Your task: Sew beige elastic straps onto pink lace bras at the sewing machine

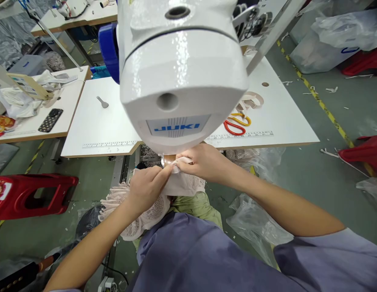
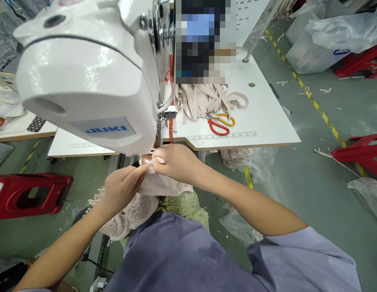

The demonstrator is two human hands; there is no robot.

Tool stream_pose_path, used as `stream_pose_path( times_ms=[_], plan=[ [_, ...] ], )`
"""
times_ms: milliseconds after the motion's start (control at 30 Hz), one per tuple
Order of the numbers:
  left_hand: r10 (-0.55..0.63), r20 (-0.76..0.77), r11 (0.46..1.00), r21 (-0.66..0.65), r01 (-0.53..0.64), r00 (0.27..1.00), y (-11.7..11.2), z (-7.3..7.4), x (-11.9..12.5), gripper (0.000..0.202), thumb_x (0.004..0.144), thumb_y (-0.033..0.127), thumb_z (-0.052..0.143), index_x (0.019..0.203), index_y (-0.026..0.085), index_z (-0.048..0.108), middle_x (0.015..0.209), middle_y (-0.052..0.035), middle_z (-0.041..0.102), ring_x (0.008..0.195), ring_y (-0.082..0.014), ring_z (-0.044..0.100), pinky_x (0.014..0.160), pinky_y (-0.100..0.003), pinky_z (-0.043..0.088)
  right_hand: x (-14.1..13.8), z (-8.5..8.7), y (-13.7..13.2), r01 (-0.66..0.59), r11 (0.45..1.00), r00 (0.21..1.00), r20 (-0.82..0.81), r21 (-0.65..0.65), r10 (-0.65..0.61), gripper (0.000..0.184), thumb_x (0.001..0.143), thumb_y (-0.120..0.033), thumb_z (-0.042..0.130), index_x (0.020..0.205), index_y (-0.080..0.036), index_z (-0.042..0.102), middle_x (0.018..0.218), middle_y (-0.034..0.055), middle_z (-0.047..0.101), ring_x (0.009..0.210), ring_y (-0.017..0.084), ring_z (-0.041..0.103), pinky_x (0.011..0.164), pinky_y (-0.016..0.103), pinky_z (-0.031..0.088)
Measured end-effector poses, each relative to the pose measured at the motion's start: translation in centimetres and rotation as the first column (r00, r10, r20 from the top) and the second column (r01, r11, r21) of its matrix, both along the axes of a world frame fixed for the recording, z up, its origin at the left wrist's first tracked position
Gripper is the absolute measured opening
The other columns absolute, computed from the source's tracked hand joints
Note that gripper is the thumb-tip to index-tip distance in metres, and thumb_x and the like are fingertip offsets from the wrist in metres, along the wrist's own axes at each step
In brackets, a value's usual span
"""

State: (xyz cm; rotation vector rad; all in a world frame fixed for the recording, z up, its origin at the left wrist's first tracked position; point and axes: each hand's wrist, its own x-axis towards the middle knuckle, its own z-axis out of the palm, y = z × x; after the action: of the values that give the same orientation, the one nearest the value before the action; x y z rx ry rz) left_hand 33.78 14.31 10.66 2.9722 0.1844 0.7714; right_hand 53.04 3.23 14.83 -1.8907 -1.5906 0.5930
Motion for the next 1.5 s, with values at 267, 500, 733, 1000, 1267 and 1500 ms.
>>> stream_pose_path(
  times_ms=[267, 500, 733, 1000, 1267, 1500],
  plan=[
    [-0.136, -0.085, 0.962, 0.226, 0.152, 0.987, 2.1, -0.4, 0.0, 0.038, 0.095, 0.008, 0.044, 0.129, 0.018, 0.058, 0.065, 0.0022, 0.056, 0.052, -0.0144, 0.046, 0.049, -0.031, 0.025, -0.1, 0.8, 0.6, -0.028, 0.995, 0.993, 0.109, -0.099, 0.039, 0.028, 0.084, -0.015, 0.054, 0.056, -0.018, 0.053, 0.055, -0.0016, 0.048, 0.053, 0.013, 0.038, 0.054, 0.03, 0.022],
    [-0.031, -0.145, 0.989, 0.14, 0.052, 0.989, 0.5, 1.4, 1.1, 0.028, 0.095, 0.01, 0.042, 0.116, 0.016, 0.059, 0.059, 0.0038, 0.052, 0.047, -0.0136, 0.044, 0.046, -0.03, 0.015, -2.1, -3.7, -2.3, 0.11, 0.898, 0.911, 0.318, 0.425, -0.262, 0.019, 0.096, -0.027, 0.06, 0.112, -0.021, 0.069, 0.114, 0.0126, 0.063, 0.111, 0.029, 0.056, 0.092, 0.043, 0.043],
    [-0.232, -0.152, 0.953, 0.163, 0.256, 0.961, 3.6, 0.5, 0.3, 0.041, 0.093, 0.004, 0.042, 0.131, 0.019, 0.052, 0.063, 0.0045, 0.052, 0.05, -0.0134, 0.042, 0.05, -0.029, 0.019, -3.2, -4.8, -2.1, 0.152, 0.835, 0.873, 0.324, 0.528, -0.364, 0.018, 0.092, -0.016, 0.06, 0.102, -0.023, 0.074, 0.084, 0.0056, 0.058, 0.087, 0.023, 0.057, 0.086, 0.042, 0.046],
    [-0.265, -0.2, 0.933, 0.195, 0.304, 0.943, 4.4, 1.1, 1.4, 0.033, 0.091, 0.004, 0.045, 0.117, 0.02, 0.059, 0.06, 0.0045, 0.048, 0.05, -0.0134, 0.04, 0.05, -0.031, 0.018, -4.2, -8.1, -2.7, 0.339, 0.847, 0.941, -0.15, 0.41, -0.303, 0.031, 0.098, -0.027, 0.058, 0.128, -0.026, 0.055, 0.1, 0.0051, 0.062, 0.086, 0.019, 0.064, 0.072, 0.031, 0.052],
    [-0.026, -0.237, 0.972, 0.22, 0.08, 0.971, 0.0, 1.4, 1.0, 0.034, 0.092, 0.007, 0.041, 0.124, 0.011, 0.053, 0.06, 0.0034, 0.051, 0.047, -0.0153, 0.047, 0.046, -0.032, 0.021, -3.6, -8.6, -2.5, 0.399, 0.855, 0.888, -0.37, 0.331, -0.272, 0.044, 0.089, -0.02, 0.059, 0.131, -0.029, 0.051, 0.13, 0.0102, 0.051, 0.061, 0.011, 0.055, 0.063, 0.032, 0.053],
    [0.089, -0.206, 0.97, 0.239, -0.038, 0.975, -1.6, 2.0, 1.9, 0.033, 0.089, 0.003, 0.041, 0.119, 0.007, 0.054, 0.06, 0.0023, 0.054, 0.047, -0.0159, 0.051, 0.044, -0.032, 0.028, -0.6, -6.2, -0.9, 0.293, 0.899, 0.941, -0.265, 0.326, -0.21, 0.033, 0.081, -0.015, 0.057, 0.112, -0.022, 0.066, 0.12, 0.0069, 0.062, 0.056, 0.01, 0.05, 0.057, 0.027, 0.049]
  ],
)
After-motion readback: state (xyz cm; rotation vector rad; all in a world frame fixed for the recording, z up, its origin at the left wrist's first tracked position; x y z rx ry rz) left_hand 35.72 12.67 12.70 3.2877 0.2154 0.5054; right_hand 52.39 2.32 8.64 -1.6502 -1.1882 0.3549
